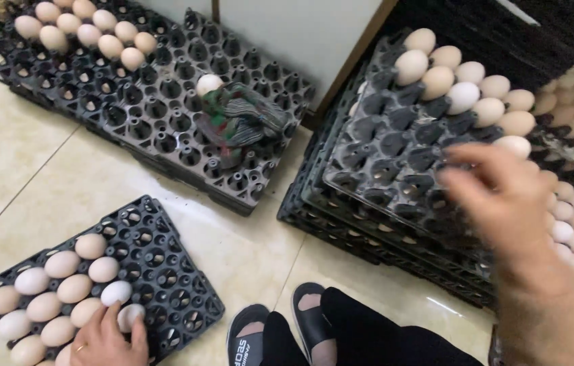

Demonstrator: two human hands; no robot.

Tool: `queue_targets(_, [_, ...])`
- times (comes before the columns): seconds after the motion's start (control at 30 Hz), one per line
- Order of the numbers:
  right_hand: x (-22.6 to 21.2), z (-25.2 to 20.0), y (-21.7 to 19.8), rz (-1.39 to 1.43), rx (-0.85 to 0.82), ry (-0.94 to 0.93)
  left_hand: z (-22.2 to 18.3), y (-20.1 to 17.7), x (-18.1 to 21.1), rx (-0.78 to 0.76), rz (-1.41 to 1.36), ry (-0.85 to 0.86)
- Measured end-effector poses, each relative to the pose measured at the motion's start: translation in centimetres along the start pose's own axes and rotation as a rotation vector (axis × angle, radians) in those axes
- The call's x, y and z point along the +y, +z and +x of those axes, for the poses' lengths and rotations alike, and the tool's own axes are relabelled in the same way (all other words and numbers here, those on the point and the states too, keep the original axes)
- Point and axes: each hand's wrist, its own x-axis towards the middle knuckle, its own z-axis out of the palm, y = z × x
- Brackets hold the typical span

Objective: The person is transferring eggs from a large stack of trays to a single tray on the floor, inspecting each egg before placement.

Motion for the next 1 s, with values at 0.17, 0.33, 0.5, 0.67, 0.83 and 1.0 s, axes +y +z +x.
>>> queue_targets(0.17, [10.6,1.7,-6.0,-0.443,0.215,0.177,0.8,0.0,0.6,0.075,-0.091,0.051])
queue_targets(0.33, [11.3,3.5,-5.3,-0.358,0.091,0.424,2.7,-2.3,5.6,0.028,-0.169,0.058])
queue_targets(0.5, [11.4,4.3,-3.7,-0.479,0.020,0.456,3.6,-3.9,9.1,-0.033,-0.282,0.094])
queue_targets(0.67, [11.7,4.1,-4.1,-0.281,0.206,0.462,4.1,-4.7,10.6,-0.044,-0.471,0.160])
queue_targets(0.83, [6.6,2.3,-5.2,-0.167,0.250,0.100,5.0,-7.5,14.1,-0.116,-0.542,0.043])
queue_targets(1.0, [-3.1,1.7,-0.6,0.190,-0.015,0.002,8.7,-10.9,20.0,-0.128,-0.833,0.146])
